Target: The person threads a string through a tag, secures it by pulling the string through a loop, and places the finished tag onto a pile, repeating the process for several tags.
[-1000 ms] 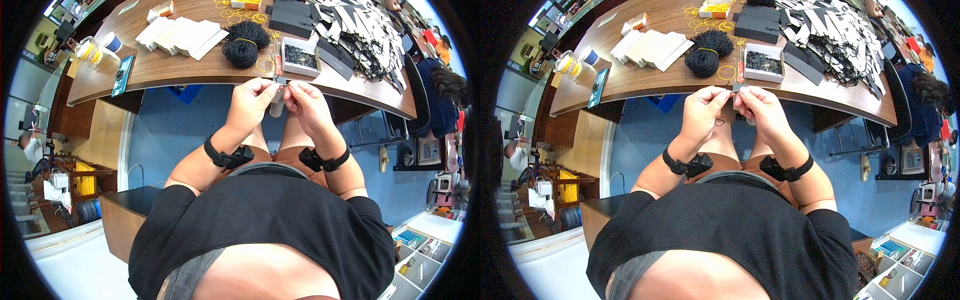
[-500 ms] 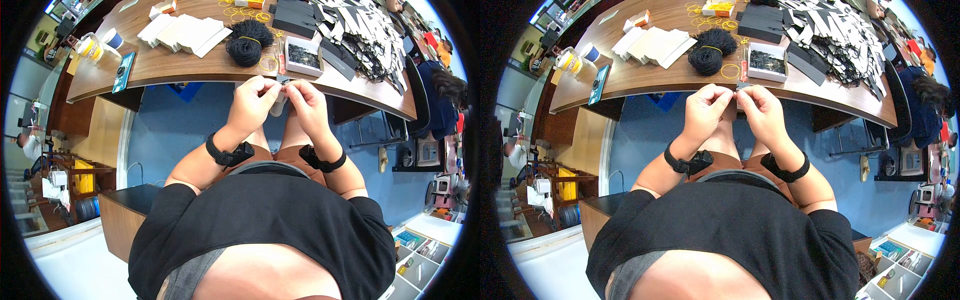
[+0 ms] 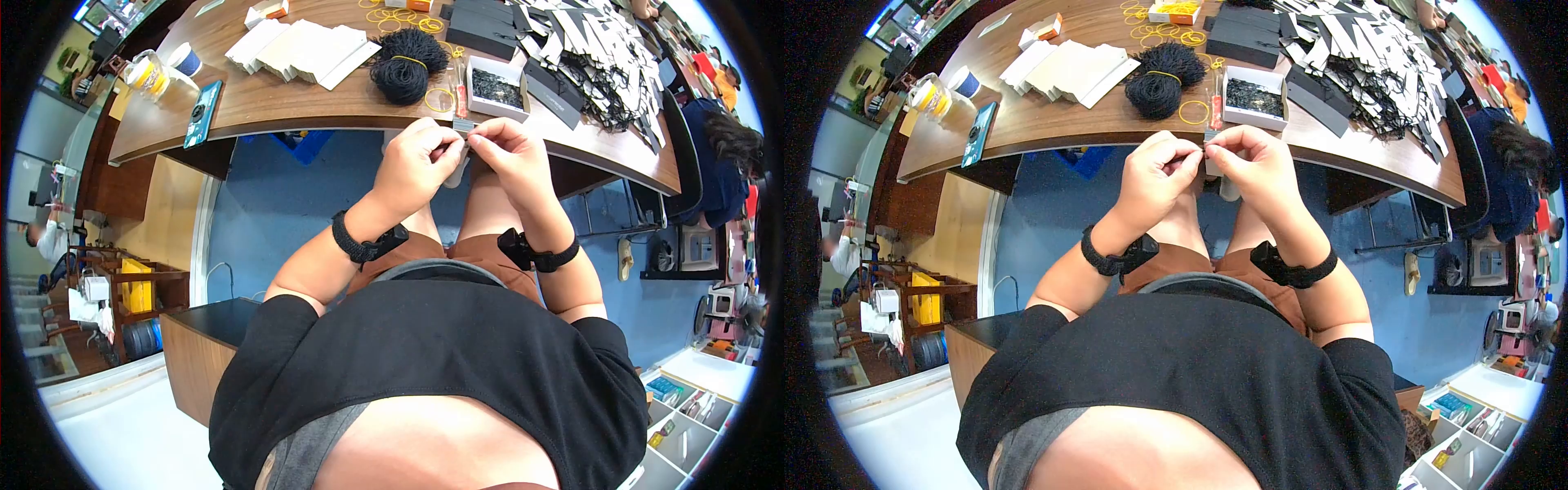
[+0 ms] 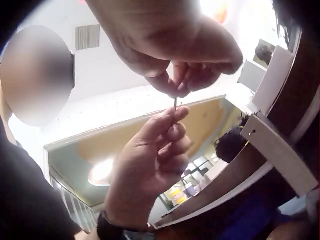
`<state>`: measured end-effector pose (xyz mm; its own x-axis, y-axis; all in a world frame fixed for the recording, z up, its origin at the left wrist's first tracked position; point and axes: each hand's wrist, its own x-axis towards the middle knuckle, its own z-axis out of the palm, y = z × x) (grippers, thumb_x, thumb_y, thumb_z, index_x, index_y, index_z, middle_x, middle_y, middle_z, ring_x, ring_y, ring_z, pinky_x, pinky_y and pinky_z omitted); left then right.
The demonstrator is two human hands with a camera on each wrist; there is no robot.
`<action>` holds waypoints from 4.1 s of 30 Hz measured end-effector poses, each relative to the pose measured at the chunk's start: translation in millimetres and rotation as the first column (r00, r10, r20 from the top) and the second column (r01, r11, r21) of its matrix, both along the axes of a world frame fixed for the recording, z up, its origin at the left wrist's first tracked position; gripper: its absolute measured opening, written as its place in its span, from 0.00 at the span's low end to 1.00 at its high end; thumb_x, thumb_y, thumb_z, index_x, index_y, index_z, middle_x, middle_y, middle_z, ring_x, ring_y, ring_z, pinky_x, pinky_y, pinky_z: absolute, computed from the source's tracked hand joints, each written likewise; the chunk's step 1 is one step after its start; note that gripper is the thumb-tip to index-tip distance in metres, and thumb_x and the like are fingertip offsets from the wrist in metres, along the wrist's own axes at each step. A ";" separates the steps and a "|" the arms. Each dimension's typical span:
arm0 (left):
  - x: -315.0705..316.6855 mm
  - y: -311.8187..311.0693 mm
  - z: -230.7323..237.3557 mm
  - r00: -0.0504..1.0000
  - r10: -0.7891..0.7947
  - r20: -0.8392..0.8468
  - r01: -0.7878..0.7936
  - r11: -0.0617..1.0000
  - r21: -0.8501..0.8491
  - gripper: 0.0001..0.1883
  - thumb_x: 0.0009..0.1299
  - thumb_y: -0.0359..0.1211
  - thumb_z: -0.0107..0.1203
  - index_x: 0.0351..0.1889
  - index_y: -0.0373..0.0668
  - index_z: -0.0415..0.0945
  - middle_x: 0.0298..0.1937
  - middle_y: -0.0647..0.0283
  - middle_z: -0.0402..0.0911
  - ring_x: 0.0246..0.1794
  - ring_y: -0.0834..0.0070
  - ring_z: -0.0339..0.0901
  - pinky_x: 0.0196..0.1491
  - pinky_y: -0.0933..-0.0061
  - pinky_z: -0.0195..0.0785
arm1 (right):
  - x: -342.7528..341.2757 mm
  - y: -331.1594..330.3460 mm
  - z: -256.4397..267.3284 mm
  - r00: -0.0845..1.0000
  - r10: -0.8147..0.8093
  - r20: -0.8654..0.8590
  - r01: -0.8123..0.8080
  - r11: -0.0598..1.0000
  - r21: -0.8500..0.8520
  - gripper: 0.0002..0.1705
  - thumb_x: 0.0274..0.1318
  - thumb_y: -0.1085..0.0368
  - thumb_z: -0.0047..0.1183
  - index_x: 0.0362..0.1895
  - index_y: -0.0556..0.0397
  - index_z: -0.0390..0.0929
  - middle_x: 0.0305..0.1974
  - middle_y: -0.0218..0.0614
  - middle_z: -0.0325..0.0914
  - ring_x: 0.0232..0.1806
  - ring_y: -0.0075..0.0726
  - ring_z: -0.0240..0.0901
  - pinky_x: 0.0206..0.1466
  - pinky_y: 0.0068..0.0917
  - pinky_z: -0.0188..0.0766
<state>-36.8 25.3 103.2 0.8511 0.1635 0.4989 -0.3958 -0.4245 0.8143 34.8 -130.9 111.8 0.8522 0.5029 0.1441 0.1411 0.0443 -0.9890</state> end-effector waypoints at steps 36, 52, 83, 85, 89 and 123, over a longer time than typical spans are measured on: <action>-4.3 -11.4 -6.0 0.998 -0.006 0.068 -0.003 0.992 0.130 0.03 0.59 0.23 0.57 0.30 0.36 0.76 0.26 0.67 0.72 0.22 0.85 0.66 0.24 0.83 0.60 | 12.1 -17.5 -14.4 0.787 0.420 -0.452 -0.372 0.908 0.195 0.09 0.57 0.62 0.54 0.31 0.55 0.75 0.25 0.25 0.71 0.26 0.18 0.62 0.32 0.17 0.60; -6.6 -8.7 -17.1 0.958 -0.243 -0.154 0.189 0.935 -0.298 0.04 0.65 0.24 0.54 0.38 0.35 0.74 0.32 0.68 0.75 0.31 0.85 0.70 0.35 0.83 0.65 | -1.0 -12.0 -27.5 0.372 0.720 -0.586 -0.352 0.693 0.629 0.15 0.61 0.55 0.49 0.24 0.48 0.71 0.21 0.19 0.62 0.23 0.17 0.55 0.29 0.17 0.54; -0.8 -2.6 -8.0 0.831 -0.512 -0.216 0.131 0.558 -0.819 0.07 0.66 0.29 0.56 0.39 0.35 0.78 0.26 0.71 0.76 0.17 0.92 0.57 0.18 0.89 0.46 | -14.8 -7.2 -2.6 0.749 -0.097 0.656 0.187 0.980 -0.069 0.07 0.45 0.70 0.61 0.33 0.54 0.79 0.32 0.36 0.79 0.36 0.36 0.76 0.44 0.25 0.68; -0.3 -5.3 -7.8 0.858 -0.448 -0.250 0.120 0.648 -0.752 0.06 0.66 0.28 0.56 0.37 0.36 0.79 0.26 0.72 0.75 0.16 0.92 0.57 0.18 0.89 0.45 | -13.5 -8.5 -1.3 0.748 -0.082 0.658 0.180 0.980 -0.081 0.07 0.45 0.69 0.61 0.32 0.53 0.79 0.32 0.35 0.79 0.36 0.37 0.76 0.43 0.26 0.68; -1.5 -7.8 -7.0 0.899 -0.361 -0.249 0.129 0.761 -0.636 0.06 0.66 0.28 0.56 0.38 0.35 0.79 0.27 0.72 0.76 0.19 0.92 0.60 0.20 0.88 0.48 | -12.9 -11.1 -1.4 0.734 -0.104 0.671 0.225 0.970 -0.096 0.08 0.45 0.69 0.61 0.32 0.53 0.78 0.31 0.35 0.78 0.33 0.37 0.74 0.41 0.27 0.67; -2.7 32.3 -19.3 0.897 -0.315 -0.312 0.051 0.772 -0.633 0.05 0.64 0.29 0.58 0.33 0.36 0.78 0.27 0.70 0.75 0.23 0.91 0.64 0.23 0.87 0.56 | 2.5 -38.9 -23.6 0.986 0.107 0.127 -0.058 0.939 -0.338 0.05 0.51 0.69 0.54 0.30 0.58 0.77 0.25 0.26 0.75 0.29 0.16 0.68 0.34 0.17 0.67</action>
